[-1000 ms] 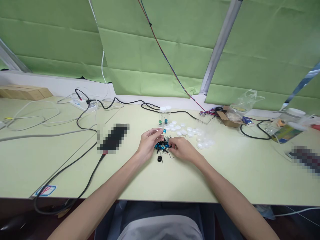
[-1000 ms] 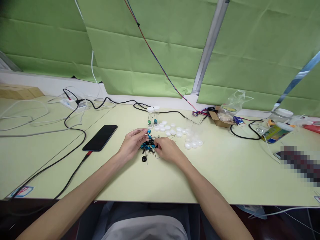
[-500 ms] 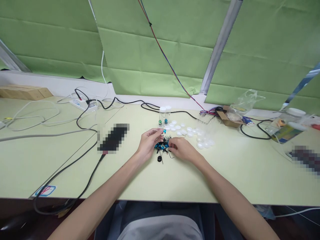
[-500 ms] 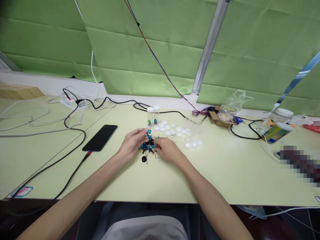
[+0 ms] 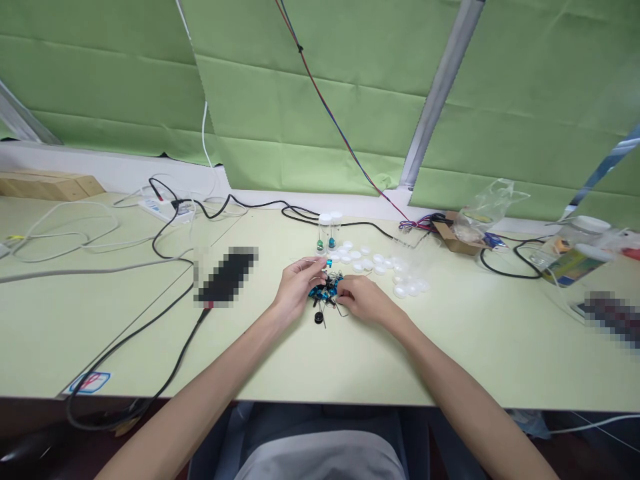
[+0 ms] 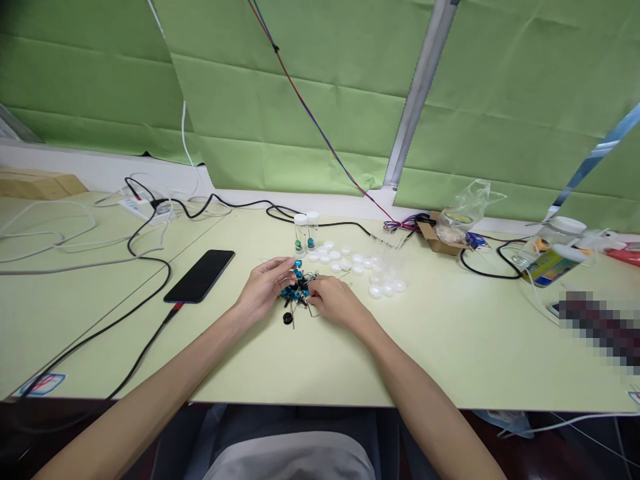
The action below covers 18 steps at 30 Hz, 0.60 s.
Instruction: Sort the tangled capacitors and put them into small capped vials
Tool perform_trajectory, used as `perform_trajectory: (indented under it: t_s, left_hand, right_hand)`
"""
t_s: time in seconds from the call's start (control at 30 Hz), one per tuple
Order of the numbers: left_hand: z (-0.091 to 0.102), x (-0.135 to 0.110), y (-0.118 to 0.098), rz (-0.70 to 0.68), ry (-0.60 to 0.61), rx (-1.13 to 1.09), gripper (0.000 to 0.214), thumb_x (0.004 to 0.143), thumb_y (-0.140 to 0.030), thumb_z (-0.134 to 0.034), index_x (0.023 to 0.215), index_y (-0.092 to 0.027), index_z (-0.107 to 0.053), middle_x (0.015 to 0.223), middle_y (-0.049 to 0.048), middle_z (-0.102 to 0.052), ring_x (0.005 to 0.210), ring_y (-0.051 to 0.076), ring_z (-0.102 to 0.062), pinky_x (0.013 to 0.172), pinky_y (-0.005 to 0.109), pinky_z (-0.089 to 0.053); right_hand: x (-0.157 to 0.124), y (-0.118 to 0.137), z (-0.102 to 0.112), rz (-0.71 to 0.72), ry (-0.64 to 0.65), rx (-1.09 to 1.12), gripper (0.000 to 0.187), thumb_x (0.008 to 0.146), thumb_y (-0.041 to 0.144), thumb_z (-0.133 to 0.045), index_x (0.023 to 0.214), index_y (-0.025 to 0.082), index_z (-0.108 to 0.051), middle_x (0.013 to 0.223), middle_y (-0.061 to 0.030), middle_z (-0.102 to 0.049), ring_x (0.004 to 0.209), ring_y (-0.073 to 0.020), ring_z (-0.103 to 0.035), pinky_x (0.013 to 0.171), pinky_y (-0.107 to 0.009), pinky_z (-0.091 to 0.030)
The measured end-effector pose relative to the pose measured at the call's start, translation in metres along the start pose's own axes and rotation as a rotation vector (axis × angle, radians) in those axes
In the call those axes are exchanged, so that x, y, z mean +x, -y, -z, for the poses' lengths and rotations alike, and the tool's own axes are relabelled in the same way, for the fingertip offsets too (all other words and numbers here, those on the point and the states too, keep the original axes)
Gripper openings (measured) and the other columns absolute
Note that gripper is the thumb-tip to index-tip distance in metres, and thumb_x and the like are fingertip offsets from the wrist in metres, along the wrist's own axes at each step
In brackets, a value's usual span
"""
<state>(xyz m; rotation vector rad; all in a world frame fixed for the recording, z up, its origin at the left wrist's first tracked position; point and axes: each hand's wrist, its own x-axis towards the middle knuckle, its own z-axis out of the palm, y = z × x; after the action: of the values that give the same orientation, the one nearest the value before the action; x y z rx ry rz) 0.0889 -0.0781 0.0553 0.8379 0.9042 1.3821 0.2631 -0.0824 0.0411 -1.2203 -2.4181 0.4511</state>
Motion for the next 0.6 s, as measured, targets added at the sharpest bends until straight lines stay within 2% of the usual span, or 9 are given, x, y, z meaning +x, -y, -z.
perform_trajectory:
  t_s: [0.2,0.33,0.47,0.6]
  left_hand:
    - [0.002,0.0007,0.0006,-0.005,0.018,0.019,0.033,0.058,-0.034,-0.088,0.081,-0.014,-0.073,0.079,0.0027,-0.065,0.062,0.01,-0.059,0.06,0.024,-0.049]
    - [0.0027,0.0009,0.0003,0.003,0.013,0.022,0.035,0.058,-0.034,-0.088,0.082,-0.014,-0.073,0.079,0.0021,-0.065,0.063,0.01,-0.06,0.062,0.024,-0.049]
    - [0.0021,0.0006,0.0008,0.011,0.004,0.002,0.035,0.057,-0.033,-0.089,0.081,-0.013,-0.073,0.076,0.0015,-0.064,0.061,0.009,-0.059,0.06,0.023,-0.049]
    - [0.0014,0.0003,0.0013,0.018,0.001,-0.009,0.035,0.057,-0.032,-0.089,0.08,-0.013,-0.072,0.076,0.0022,-0.065,0.061,0.009,-0.059,0.06,0.022,-0.049]
  right_hand:
    - [0.0001,-0.0011,0.0006,-0.003,-0.077,0.054,0.011,0.086,0.016,-0.062,0.076,0.018,-0.057,0.079,-0.001,-0.062,0.07,-0.0133,-0.052,0.062,-0.025,-0.033]
    - [0.0026,-0.0045,0.0005,-0.015,-0.146,0.204,0.011,0.088,0.021,-0.06,0.078,0.019,-0.056,0.077,-0.0011,-0.064,0.069,-0.0145,-0.057,0.064,-0.027,-0.04]
    - [0.0061,-0.0066,-0.0018,-0.104,-0.148,0.627,0.018,0.09,0.035,-0.06,0.081,0.02,-0.052,0.075,-0.0013,-0.066,0.069,-0.0168,-0.066,0.064,-0.03,-0.05]
    - [0.0074,-0.0024,-0.0018,-0.179,-0.18,1.091,0.036,0.078,0.047,-0.073,0.08,0.019,-0.051,0.083,-0.0024,-0.067,0.071,-0.0181,-0.072,0.07,-0.035,-0.059]
